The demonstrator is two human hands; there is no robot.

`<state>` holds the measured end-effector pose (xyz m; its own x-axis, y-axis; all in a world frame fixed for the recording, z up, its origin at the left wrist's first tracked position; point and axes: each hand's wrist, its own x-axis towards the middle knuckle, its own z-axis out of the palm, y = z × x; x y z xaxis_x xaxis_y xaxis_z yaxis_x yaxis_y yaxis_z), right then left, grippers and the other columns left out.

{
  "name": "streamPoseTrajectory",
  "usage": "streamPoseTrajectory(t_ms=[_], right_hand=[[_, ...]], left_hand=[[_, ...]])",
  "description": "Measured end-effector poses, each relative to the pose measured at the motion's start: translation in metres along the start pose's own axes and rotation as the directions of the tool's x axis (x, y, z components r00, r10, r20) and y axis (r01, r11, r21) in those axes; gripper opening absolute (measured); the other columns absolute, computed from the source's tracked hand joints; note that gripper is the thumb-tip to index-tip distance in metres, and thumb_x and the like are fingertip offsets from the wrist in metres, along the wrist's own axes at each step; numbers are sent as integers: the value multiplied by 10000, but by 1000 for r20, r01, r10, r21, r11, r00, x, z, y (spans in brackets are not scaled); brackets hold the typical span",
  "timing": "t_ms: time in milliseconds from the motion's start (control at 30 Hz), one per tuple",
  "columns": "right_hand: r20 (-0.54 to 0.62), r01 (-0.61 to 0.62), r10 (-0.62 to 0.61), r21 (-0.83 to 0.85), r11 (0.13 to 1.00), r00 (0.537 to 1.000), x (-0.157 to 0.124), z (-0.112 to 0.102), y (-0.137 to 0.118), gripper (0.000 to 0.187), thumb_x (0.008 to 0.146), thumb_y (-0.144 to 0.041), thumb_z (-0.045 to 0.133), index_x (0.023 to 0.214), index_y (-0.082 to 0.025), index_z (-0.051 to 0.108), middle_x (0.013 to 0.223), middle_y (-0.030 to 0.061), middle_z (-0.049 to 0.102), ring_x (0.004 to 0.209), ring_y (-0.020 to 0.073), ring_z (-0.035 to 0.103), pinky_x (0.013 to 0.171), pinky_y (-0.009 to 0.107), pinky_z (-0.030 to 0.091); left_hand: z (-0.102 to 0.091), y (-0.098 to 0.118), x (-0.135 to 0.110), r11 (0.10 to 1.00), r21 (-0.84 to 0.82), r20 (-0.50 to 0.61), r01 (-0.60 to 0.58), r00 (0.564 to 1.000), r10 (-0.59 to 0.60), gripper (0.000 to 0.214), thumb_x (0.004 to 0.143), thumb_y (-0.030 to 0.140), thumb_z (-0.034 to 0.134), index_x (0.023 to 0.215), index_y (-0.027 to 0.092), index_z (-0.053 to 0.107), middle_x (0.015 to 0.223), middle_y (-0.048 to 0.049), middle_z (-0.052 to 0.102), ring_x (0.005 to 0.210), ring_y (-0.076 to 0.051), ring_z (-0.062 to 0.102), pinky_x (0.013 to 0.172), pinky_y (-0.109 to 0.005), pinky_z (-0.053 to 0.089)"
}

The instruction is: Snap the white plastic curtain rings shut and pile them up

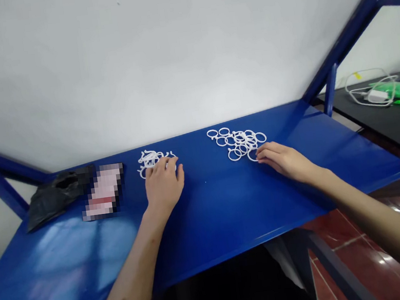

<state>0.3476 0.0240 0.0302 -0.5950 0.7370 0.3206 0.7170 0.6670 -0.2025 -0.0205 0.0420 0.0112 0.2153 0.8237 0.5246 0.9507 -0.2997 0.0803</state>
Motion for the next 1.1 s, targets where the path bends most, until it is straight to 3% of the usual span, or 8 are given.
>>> streamPoseTrajectory(t_ms=[167,333,533,733,833,967,1100], right_hand=[[83,165,-153,-165,972,985,41,2,4,303,1065,-273,376,1006,-200,665,1033,92,710,949,240,574,845,401,498],[202,286,-249,-180,941,947,62,18,16,306,1056,-247,386,1003,-187,682,985,97,710,913,244,554,830,402,486],[183,253,-222,-171,952,958,59,25,20,341,1060,-279,372,1025,-174,695,981,107,679,905,238,551,823,391,485],[113,168,-148,-203,965,983,55,8,23,350,1060,-308,368,1017,-168,685,979,120,673,880,239,552,800,390,489],[145,167,-138,-215,962,980,53,4,28,353,1056,-320,373,997,-176,690,960,115,674,839,233,543,776,388,488],[185,179,-145,-185,966,972,48,10,32,324,1045,-313,397,1028,-187,695,1025,115,669,886,235,574,798,401,500],[148,173,-148,-175,969,978,48,19,27,326,1046,-289,395,987,-184,698,1019,116,666,912,241,586,808,405,509]], left_hand=[[1,3,0,993,-87,50,-75,996,79,315,1008,313,438,1218,182,633,1109,-123,719,1016,-291,680,877,-441,457],[2,5,0,990,-121,124,-72,988,87,313,1001,302,456,1248,185,608,1099,-93,730,998,-266,693,888,-425,460],[2,7,0,985,-152,150,-78,983,101,292,994,294,473,1223,188,620,1120,-93,738,975,-252,702,883,-416,474],[2,9,0,972,-218,205,-83,970,129,262,995,287,473,1189,204,629,1103,-71,748,987,-237,700,900,-420,474],[3,10,-1,964,-248,230,-92,962,151,260,997,280,461,1173,204,635,1104,-73,746,990,-232,698,908,-420,476],[4,11,-1,959,-262,259,-109,949,179,261,1001,284,454,1159,202,645,1091,-73,744,989,-232,696,898,-416,482],[3,12,-1,954,-270,246,-130,949,199,250,1005,281,457,1142,203,651,1073,-64,744,967,-224,695,877,-405,492]])
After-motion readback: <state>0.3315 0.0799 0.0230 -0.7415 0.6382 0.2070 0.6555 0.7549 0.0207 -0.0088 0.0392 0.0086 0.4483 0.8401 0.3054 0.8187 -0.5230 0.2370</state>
